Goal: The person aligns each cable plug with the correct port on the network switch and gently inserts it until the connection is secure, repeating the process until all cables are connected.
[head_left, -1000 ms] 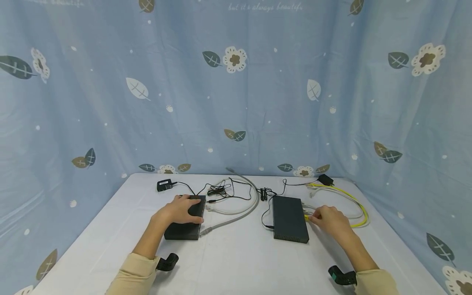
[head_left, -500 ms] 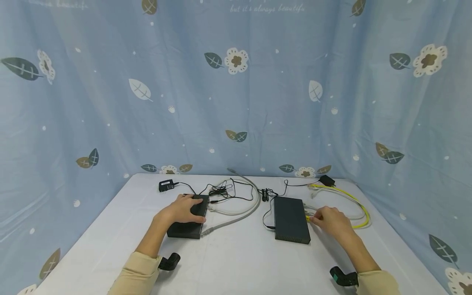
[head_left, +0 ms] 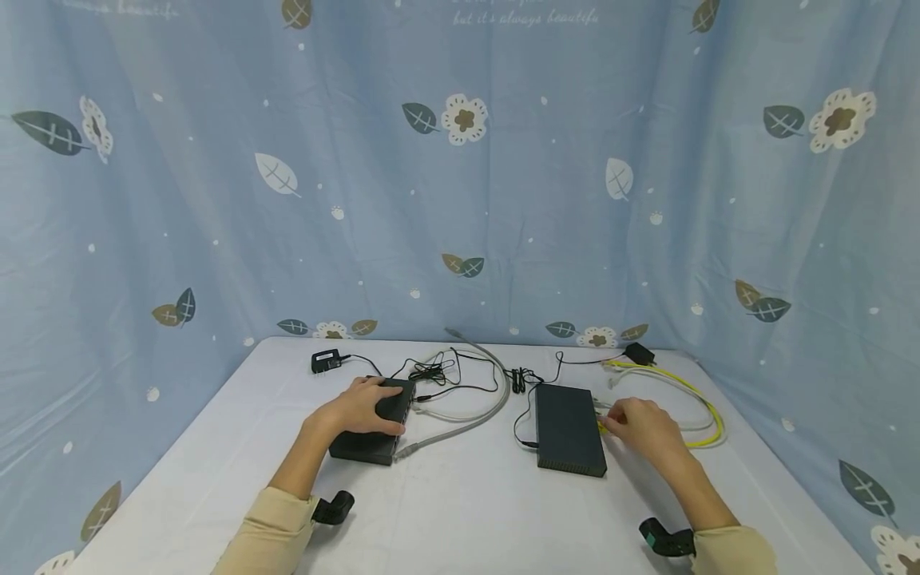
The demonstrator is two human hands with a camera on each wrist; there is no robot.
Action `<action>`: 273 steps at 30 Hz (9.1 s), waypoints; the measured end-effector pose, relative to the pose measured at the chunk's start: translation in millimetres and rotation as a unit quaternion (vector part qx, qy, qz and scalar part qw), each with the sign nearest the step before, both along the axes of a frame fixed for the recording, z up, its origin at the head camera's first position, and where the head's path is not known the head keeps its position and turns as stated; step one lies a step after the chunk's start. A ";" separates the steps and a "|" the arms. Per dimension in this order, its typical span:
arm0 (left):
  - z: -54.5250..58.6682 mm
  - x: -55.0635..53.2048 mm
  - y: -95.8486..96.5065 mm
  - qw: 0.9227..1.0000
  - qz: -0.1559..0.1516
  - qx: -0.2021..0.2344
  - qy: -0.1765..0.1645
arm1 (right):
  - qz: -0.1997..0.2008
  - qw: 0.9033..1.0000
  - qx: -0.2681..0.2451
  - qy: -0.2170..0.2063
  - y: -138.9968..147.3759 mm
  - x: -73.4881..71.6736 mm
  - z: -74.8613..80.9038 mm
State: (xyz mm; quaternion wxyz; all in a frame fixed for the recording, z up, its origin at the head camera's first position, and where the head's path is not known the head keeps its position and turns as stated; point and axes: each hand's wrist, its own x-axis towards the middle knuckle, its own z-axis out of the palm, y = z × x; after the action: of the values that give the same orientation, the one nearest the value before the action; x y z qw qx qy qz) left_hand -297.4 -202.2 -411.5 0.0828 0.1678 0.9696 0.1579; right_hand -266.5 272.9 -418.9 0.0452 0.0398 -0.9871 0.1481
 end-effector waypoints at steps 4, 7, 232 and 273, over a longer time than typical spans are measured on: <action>0.1 0.6 -0.1 1.000 0.000 0.003 -0.004 | 0.014 1.000 -0.003 0.028 -11.4 -4.1 4.3; 0.2 0.5 0.2 1.000 0.002 0.007 -0.008 | 0.023 0.999 -0.004 0.042 -22.2 -7.7 6.8; 0.2 -2.1 -1.4 0.999 0.028 -0.019 -0.019 | 0.156 0.955 -0.187 0.168 -240.3 -68.5 -52.1; 4.5 2.2 2.5 1.000 0.019 -0.015 -0.007 | 0.112 0.969 -0.145 0.168 -252.1 -59.5 -52.1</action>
State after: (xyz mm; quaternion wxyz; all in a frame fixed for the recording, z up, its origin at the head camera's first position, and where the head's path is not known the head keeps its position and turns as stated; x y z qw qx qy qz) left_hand -295.1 -199.7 -406.9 0.0895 0.1464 0.9743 0.1457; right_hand -326.0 20.8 -471.1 0.1983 0.1678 -0.9225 0.2855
